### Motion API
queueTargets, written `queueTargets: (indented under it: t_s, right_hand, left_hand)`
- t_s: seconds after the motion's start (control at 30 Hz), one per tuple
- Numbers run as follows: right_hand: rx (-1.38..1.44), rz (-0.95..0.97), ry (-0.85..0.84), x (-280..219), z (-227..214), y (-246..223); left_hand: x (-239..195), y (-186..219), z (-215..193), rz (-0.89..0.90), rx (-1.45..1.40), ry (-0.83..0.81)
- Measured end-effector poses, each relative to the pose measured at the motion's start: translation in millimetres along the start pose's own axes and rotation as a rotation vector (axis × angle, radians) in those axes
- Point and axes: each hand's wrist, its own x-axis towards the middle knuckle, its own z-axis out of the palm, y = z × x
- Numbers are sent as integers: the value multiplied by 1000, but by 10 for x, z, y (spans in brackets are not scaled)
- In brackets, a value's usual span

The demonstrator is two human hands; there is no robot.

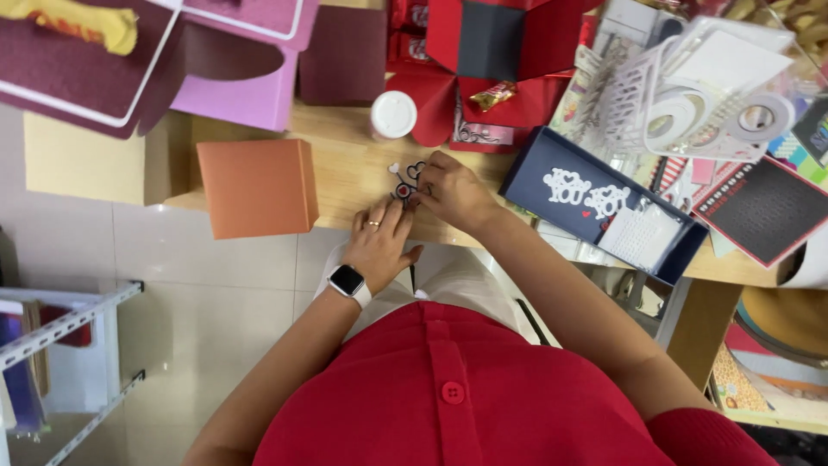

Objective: The person assembles a red flower-shaped gift box by applying glue to a 'I LOVE YOU' cutout and attaching it to the box lid. They then place the decorated lid onto the box and handle a sheet of pearl stickers.

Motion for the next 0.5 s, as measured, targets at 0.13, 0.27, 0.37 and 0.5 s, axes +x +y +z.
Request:
queueTargets:
  t_s: [0.13,0.27,0.37,0.5]
  right_hand:
    - [41,60,40,-64,-64,-74]
    - [101,157,215,-482,-557,-208]
    - [27,293,368,-1096,-916,184]
    - [-187,535,505,-1928,-1195,789]
  left_hand:
    - [-56,-29,163,20,13,45]
    - [-17,32,115,29,1,127]
    - [159,159,14,79,-2,179]
    - [429,344,58,184,-73,200]
